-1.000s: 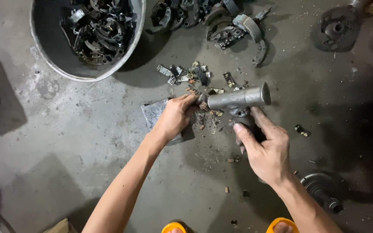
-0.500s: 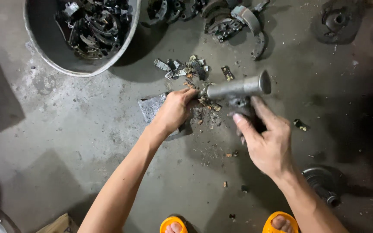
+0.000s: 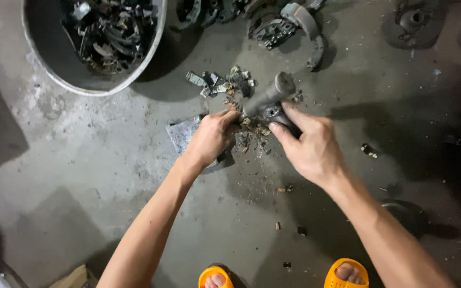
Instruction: Dismantling and cleaning metal motorcycle brake components by striking them with a hammer on a workshop floor.
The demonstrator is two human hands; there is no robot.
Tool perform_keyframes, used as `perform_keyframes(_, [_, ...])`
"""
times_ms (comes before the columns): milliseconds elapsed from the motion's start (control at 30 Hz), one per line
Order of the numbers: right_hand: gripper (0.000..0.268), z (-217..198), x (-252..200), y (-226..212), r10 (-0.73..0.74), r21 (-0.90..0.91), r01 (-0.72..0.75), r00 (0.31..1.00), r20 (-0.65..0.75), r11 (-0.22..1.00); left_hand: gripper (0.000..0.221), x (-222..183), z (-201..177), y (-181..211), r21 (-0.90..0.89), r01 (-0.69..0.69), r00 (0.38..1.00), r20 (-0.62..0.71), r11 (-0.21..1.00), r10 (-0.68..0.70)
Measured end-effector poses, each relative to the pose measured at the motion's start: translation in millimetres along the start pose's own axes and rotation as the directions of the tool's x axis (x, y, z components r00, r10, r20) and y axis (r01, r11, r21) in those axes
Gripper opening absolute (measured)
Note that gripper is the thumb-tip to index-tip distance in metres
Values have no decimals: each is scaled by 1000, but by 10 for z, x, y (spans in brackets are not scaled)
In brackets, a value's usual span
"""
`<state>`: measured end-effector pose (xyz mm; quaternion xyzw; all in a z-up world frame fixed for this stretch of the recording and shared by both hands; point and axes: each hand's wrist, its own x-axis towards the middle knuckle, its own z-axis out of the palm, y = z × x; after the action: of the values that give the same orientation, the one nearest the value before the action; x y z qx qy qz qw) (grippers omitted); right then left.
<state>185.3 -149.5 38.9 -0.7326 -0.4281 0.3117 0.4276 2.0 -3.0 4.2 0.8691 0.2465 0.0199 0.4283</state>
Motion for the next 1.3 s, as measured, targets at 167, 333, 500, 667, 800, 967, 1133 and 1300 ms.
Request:
perform_keyframes(167, [17,8,-107,-208,-93,-35,89,986,-137,995,30,-35,37,-99,-16,2,999,-42,1000,-3])
perform_keyframes(333, [20,-62,-86,-262,8,2,-8,1000,18,1000,25,-119,119,-273,4,46,997,-67,999,-45])
perform_keyframes(500, [32,-39,-291,-382,187,136,-169,973,-133,976,10,-183,-43,31,-33,38,973,-225,999,-45])
perform_keyframes(667, [32,-43,-425,-220,215,180,-191,969,-119,965,26,-282,79,81,86,138,976,-181,987,-121])
perform_keyframes(800, [37,-52,-555,-160,253,157,-236,963,-93,959,58,-384,795,-754,760,145,972,10,634,-235])
perform_keyframes(967, [39,-87,-648,-60,283,148,-272,957,-63,951,55,-317,719,-646,748,206,934,42,632,-354])
perform_keyframes(1133, [39,-137,-696,-84,309,188,-290,948,-78,938,57,-258,480,-411,656,207,951,39,726,-306])
perform_keyframes(1300, [42,-183,-701,-139,302,249,-268,947,-108,931,10,-166,-34,402,-233,200,920,-290,952,-264])
